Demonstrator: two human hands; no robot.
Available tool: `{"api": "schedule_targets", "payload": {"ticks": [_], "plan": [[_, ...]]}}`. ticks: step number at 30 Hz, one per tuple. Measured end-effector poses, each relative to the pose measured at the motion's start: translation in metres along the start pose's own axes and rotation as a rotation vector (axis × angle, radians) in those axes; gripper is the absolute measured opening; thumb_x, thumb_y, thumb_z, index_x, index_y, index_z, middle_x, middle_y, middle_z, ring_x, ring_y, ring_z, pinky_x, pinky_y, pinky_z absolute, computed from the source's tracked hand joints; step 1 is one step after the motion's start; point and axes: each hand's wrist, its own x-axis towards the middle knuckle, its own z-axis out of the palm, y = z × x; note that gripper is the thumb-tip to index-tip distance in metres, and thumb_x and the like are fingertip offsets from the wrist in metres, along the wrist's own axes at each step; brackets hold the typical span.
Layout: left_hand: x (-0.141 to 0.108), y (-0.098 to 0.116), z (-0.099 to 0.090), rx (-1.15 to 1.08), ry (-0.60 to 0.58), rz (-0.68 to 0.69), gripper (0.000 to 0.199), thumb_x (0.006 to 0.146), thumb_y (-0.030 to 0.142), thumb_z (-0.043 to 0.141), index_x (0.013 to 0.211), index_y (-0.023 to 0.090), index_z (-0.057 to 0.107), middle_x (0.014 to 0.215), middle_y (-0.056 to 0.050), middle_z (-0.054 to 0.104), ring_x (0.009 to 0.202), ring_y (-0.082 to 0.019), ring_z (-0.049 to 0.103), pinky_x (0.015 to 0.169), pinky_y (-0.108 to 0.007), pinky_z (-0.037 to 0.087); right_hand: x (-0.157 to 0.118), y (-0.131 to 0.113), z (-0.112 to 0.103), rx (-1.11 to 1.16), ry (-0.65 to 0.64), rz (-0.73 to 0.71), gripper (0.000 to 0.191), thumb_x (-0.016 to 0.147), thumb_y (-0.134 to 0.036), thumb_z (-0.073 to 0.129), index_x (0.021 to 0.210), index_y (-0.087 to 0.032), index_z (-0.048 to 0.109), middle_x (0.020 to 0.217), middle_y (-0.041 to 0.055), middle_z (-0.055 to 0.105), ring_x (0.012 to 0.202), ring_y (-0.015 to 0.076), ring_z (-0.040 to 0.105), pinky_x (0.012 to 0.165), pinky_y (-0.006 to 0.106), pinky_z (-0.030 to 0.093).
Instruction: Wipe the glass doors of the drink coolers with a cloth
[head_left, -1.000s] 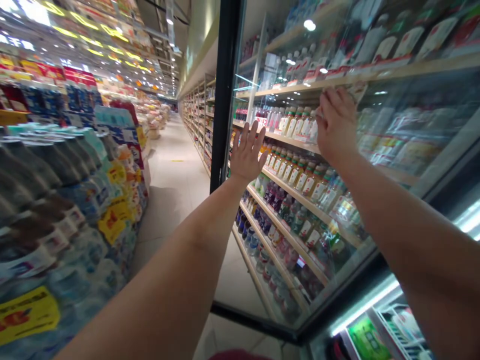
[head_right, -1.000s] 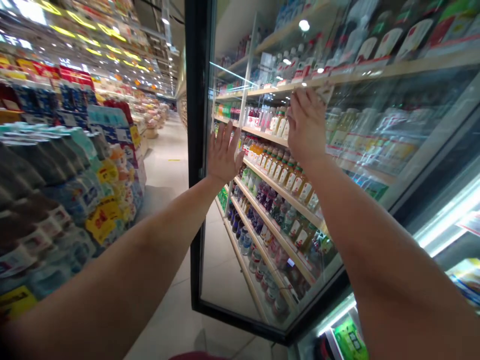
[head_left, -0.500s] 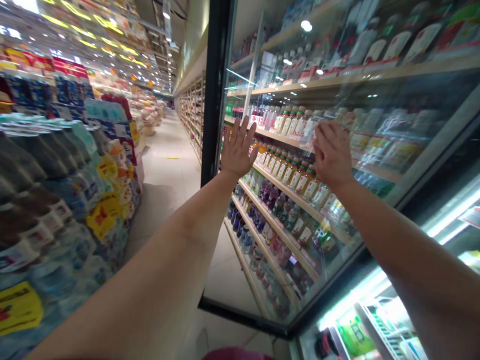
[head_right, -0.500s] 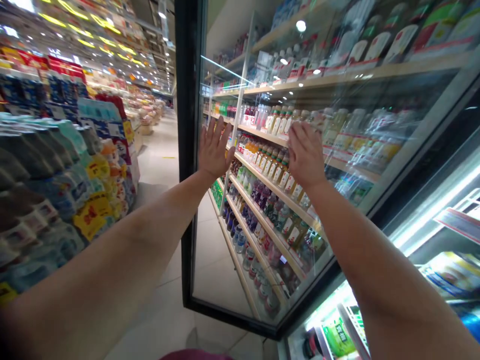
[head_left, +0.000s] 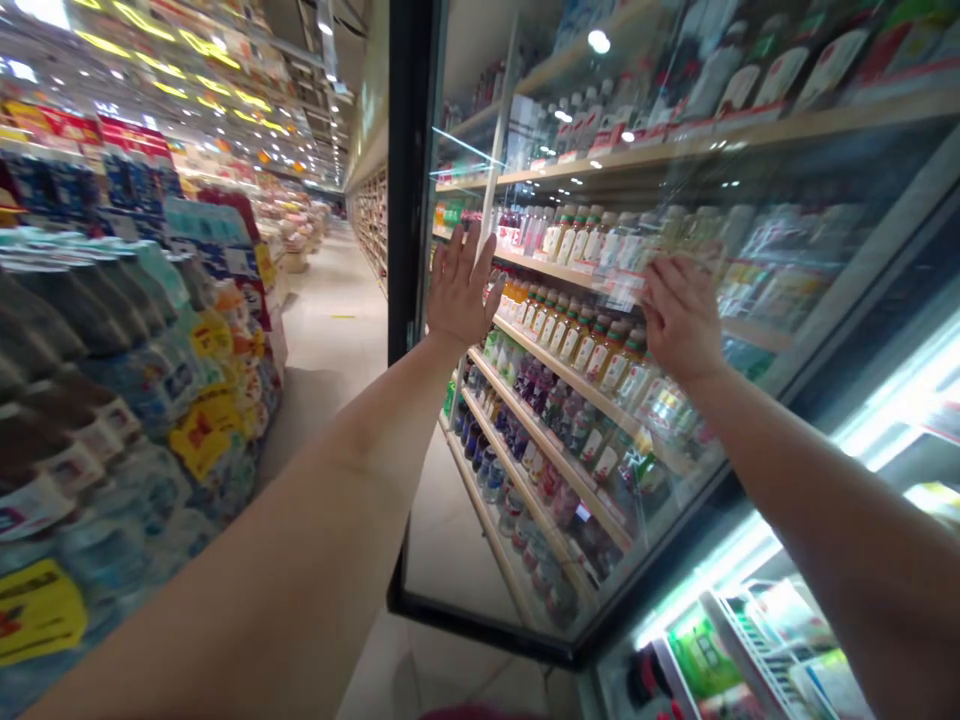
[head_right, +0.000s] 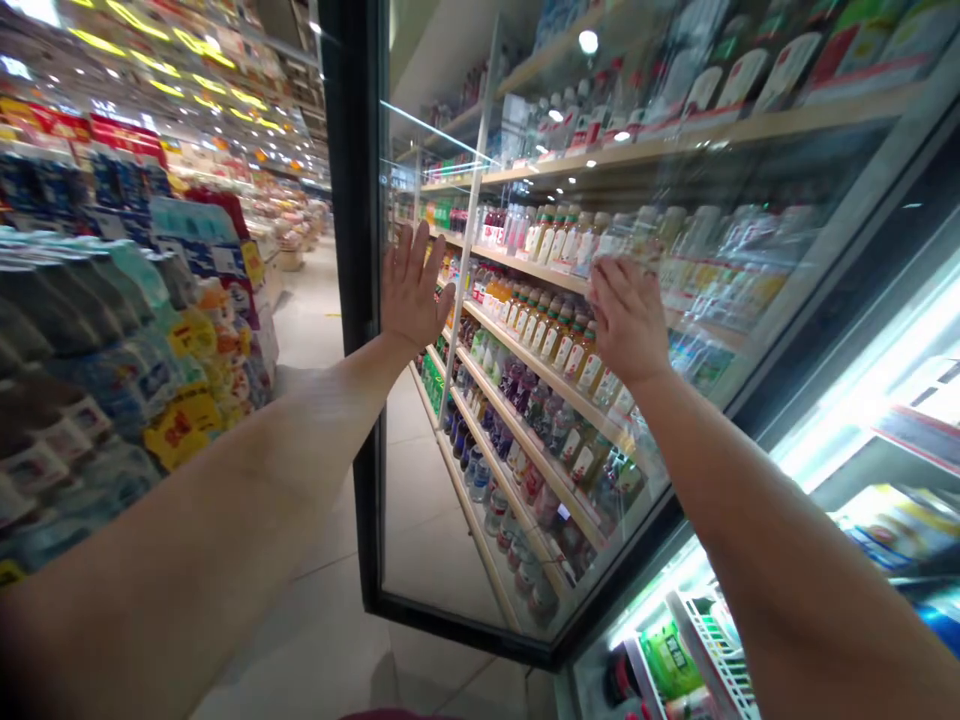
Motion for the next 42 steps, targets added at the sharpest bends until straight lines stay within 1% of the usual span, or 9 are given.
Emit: {"api": "schedule_targets", "payload": {"ticks": [5, 12, 19, 23, 26, 29, 31, 36, 42], "plan": [[0.0, 0.003, -0.004, 0.009, -0.006, -0.006, 0.072, 0.108, 0.06, 0.032, 0.165, 0.017, 0.039, 0.173, -0.01, 0.026, 0.164, -0.028, 0.01, 0.135, -0.049, 0.002, 0.024, 0.036, -0.02, -0.014, 0.117, 0.148, 0.051, 0.107, -0.032, 0.042, 0.153, -0.015, 0.053, 0.162, 0.0134, 0.047, 0.154, 0.0347, 0.034, 0.128, 0.058, 0.028], [0.0, 0.007, -0.011, -0.021, -0.016, -0.024, 0.07, 0.107, 0.057, 0.037, 0.165, 0.017, 0.039, 0.173, -0.01, 0.026, 0.163, -0.03, 0.012, 0.135, -0.052, 0.004, -0.021, 0.028, -0.017, -0.036, 0.134, 0.169, 0.057, 0.106, -0.038, 0.039, 0.149, -0.007, 0.059, 0.157, 0.0167, 0.053, 0.154, 0.0311, 0.037, 0.129, 0.052, 0.029], [-0.001, 0.013, -0.018, 0.001, -0.016, -0.036, 0.07, 0.108, 0.059, 0.036, 0.164, 0.016, 0.041, 0.173, -0.011, 0.028, 0.163, -0.03, 0.013, 0.135, -0.05, 0.005, -0.025, 0.125, -0.024, -0.128, 0.206, 0.447, 0.076, 0.087, -0.032, 0.049, 0.159, -0.01, 0.047, 0.167, 0.0165, 0.037, 0.157, 0.0343, 0.03, 0.128, 0.058, 0.02], [-0.001, 0.014, -0.019, 0.011, -0.04, -0.039, 0.073, 0.108, 0.061, 0.031, 0.165, 0.016, 0.039, 0.174, -0.008, 0.025, 0.164, -0.029, 0.01, 0.135, -0.051, 0.003, -0.062, 0.161, -0.01, -0.135, 0.228, 0.327, 0.081, 0.086, -0.038, 0.051, 0.16, -0.009, 0.043, 0.167, 0.0176, 0.035, 0.158, 0.0359, 0.025, 0.128, 0.06, 0.018], [-0.001, 0.011, -0.018, 0.033, -0.051, -0.043, 0.079, 0.107, 0.069, 0.022, 0.166, 0.017, 0.036, 0.176, -0.003, 0.019, 0.164, -0.026, 0.004, 0.136, -0.05, -0.001, -0.045, 0.211, -0.017, -0.109, 0.183, 0.256, 0.086, 0.084, -0.035, 0.057, 0.163, -0.01, 0.035, 0.169, 0.0176, 0.028, 0.159, 0.0383, 0.021, 0.125, 0.066, 0.017], [-0.002, 0.009, -0.016, 0.055, -0.054, -0.038, 0.079, 0.107, 0.067, 0.021, 0.166, 0.017, 0.035, 0.176, -0.003, 0.017, 0.164, -0.024, 0.001, 0.136, -0.049, -0.001, -0.014, 0.247, -0.025, -0.074, 0.089, 0.414, 0.09, 0.081, -0.027, 0.061, 0.165, -0.012, 0.032, 0.172, 0.0167, 0.022, 0.16, 0.0379, 0.016, 0.127, 0.065, 0.01], [-0.002, 0.009, -0.016, 0.074, -0.052, -0.031, 0.074, 0.107, 0.062, 0.025, 0.167, 0.019, 0.035, 0.176, -0.003, 0.019, 0.164, -0.022, 0.001, 0.136, -0.048, 0.001, -0.012, 0.237, -0.022, -0.076, 0.142, 0.487, 0.086, 0.084, -0.024, 0.056, 0.165, -0.011, 0.033, 0.172, 0.016, 0.022, 0.161, 0.0359, 0.016, 0.128, 0.063, 0.009], [-0.002, 0.011, -0.018, 0.105, -0.049, -0.029, 0.072, 0.107, 0.059, 0.028, 0.167, 0.02, 0.035, 0.175, -0.004, 0.02, 0.164, -0.022, 0.002, 0.136, -0.046, 0.0, -0.036, 0.162, -0.01, -0.096, 0.256, 0.408, 0.068, 0.096, -0.033, 0.046, 0.16, -0.009, 0.045, 0.169, 0.015, 0.032, 0.161, 0.0322, 0.019, 0.131, 0.057, 0.011], [-0.002, 0.016, -0.023, 0.025, -0.051, -0.055, 0.074, 0.107, 0.061, 0.027, 0.165, 0.016, 0.038, 0.174, -0.008, 0.024, 0.164, -0.026, 0.007, 0.135, -0.052, 0.004, 0.02, 0.163, -0.022, -0.064, 0.107, 0.419, 0.078, 0.082, -0.026, 0.063, 0.158, -0.014, 0.05, 0.171, 0.0131, 0.03, 0.16, 0.0369, 0.022, 0.128, 0.062, 0.013]]}}
